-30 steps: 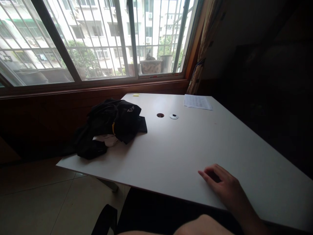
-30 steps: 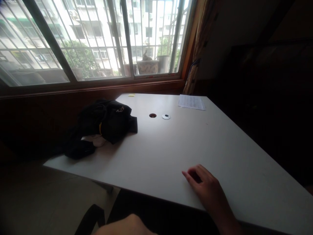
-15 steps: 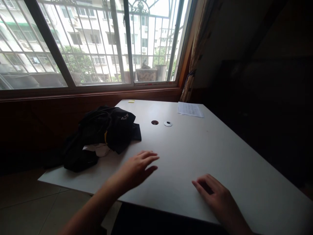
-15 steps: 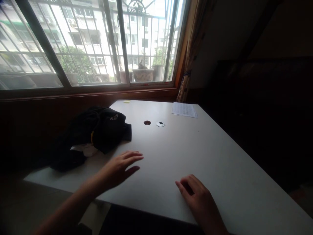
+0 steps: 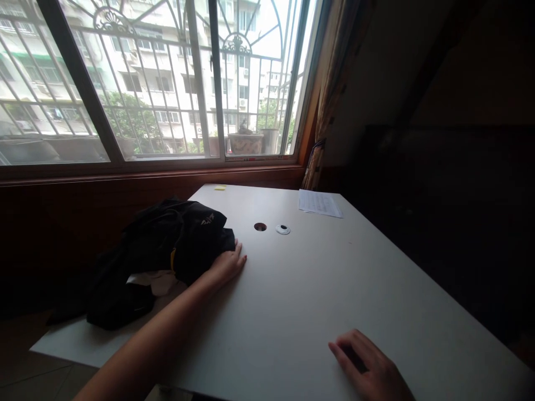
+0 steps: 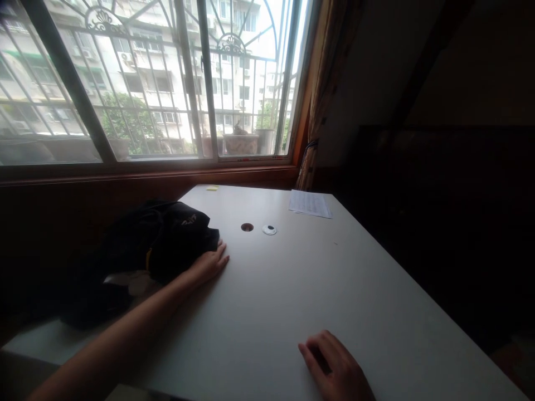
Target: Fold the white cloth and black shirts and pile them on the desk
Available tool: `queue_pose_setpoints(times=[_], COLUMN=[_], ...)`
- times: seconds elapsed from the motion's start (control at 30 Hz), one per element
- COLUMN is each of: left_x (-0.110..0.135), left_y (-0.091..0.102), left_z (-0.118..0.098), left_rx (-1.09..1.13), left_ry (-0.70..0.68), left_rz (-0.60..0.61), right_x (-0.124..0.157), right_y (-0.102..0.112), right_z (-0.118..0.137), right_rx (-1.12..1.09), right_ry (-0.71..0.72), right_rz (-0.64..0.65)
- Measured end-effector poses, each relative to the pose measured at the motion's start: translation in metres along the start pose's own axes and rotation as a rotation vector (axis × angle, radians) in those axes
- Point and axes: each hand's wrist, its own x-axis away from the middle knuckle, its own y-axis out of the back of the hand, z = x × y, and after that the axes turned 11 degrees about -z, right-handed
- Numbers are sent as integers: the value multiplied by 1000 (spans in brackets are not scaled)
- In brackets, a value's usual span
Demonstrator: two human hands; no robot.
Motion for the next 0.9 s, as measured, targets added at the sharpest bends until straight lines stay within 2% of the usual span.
queue_pose_setpoints(times=[0.13,0.27,0.37,0.47,0.6,0.73,0.9], left_x=[-9,6,33,64,86,71,34], left_y=[-8,-2,9,21,34,32,10], left_z=[-3,-5,-10,-19,-39,-53,-45], left_rx=[3,-23,-65,-38,6,7,-8], left_ry=[10,-84,-249,-484,-670,-682,-640], left_rz=[14,46,80,78,104,165,183], right_x=[-3,-6,-16,-37,-74,-107,-127], right_y=[-1,4,12,15,0,-27,-56], right_z=[1,-4,-9,-10,-4,5,3], right_rx=[30,101,191,245,240,185,139], right_ry=[58,177,263,282,271,311,313], right_rz=[-18,-5,100,242,407,560,673])
